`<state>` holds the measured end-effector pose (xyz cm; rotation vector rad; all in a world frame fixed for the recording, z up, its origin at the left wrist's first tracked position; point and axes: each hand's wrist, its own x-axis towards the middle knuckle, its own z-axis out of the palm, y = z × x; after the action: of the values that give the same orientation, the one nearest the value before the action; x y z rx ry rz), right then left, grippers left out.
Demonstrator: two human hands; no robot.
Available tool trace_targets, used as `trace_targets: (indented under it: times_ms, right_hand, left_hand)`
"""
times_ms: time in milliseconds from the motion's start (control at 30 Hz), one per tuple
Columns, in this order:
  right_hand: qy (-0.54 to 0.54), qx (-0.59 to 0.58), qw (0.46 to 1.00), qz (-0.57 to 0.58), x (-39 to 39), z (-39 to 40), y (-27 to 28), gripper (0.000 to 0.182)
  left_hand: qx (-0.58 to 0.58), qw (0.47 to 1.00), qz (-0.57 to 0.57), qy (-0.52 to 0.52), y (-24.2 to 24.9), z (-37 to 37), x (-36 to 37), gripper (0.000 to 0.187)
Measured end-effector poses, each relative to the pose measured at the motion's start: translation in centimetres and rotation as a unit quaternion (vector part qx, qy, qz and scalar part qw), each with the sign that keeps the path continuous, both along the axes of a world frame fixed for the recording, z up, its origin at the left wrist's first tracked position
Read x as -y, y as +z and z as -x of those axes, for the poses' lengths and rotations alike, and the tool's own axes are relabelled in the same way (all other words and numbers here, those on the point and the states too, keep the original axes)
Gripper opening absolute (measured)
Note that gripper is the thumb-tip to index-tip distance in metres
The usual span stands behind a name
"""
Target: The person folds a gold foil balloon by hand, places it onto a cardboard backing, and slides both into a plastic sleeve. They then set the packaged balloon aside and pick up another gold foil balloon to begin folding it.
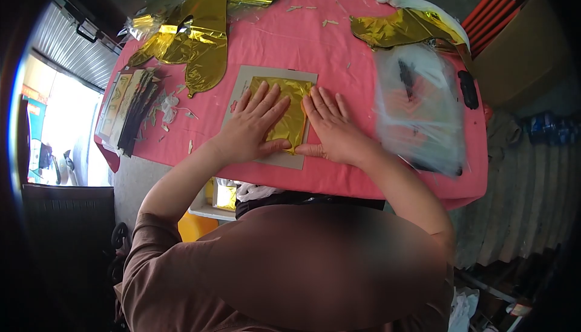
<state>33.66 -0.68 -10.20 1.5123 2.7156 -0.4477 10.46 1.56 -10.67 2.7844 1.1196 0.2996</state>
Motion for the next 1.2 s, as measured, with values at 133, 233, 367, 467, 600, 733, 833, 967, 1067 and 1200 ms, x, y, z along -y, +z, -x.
trace_targets:
  times_ms: [133,233,367,467,600,733,833,967,1067,1200]
  right_hand:
    - [0.008,-0.042,0.999,0.001,-0.1,-0.4,-0.3,0.098]
    - [0.017,-0.08,0.997,-0.005,0.1,-1.2,-0.3,0.096]
    - [0.013,-0.083,0.996,-0.015,1.0,-0.6,0.5,0.093]
    - [-0.005,-0.076,0.997,-0.034,1.6,0.4,0.8,0.089]
    - [0.02,-0.102,0.99,-0.09,1.6,0.6,0.1,0.082]
    - [0.061,-0.086,0.988,-0.113,1.5,0.6,-0.2,0.074]
    - [0.044,-0.12,0.988,-0.086,1.0,0.6,0.4,0.071]
    - [0.0,-0.163,0.983,-0.079,-0.5,0.4,-0.7,0.063]
    - [-0.009,-0.101,0.989,-0.109,-1.0,0.6,-1.9,0.059]
    - [-0.012,-0.063,0.993,-0.099,-0.9,0.6,-1.8,0.059]
  left_hand:
    - [-0.013,1.0,0.002,0.0,-0.2,0.0,0.0,0.082]
    - [-0.021,1.0,-0.002,-0.001,-0.2,0.1,-0.2,0.082]
    - [-0.029,1.0,0.003,-0.007,-0.1,0.2,0.0,0.081]
    - [-0.033,0.999,0.001,-0.009,-0.1,0.1,-0.1,0.081]
    - [-0.035,0.999,0.002,-0.006,-0.1,0.2,-0.2,0.082]
    - [-0.036,0.999,-0.01,-0.011,-0.5,0.2,-0.3,0.082]
    - [-0.026,0.999,-0.033,-0.01,-0.7,0.2,-0.2,0.083]
    - [-0.031,0.999,-0.029,0.0,-0.5,-0.6,0.2,0.082]
    - [-0.024,0.999,-0.021,0.009,-0.5,-1.2,0.5,0.082]
    - [0.073,0.997,-0.021,-0.035,0.3,-0.9,0.3,0.073]
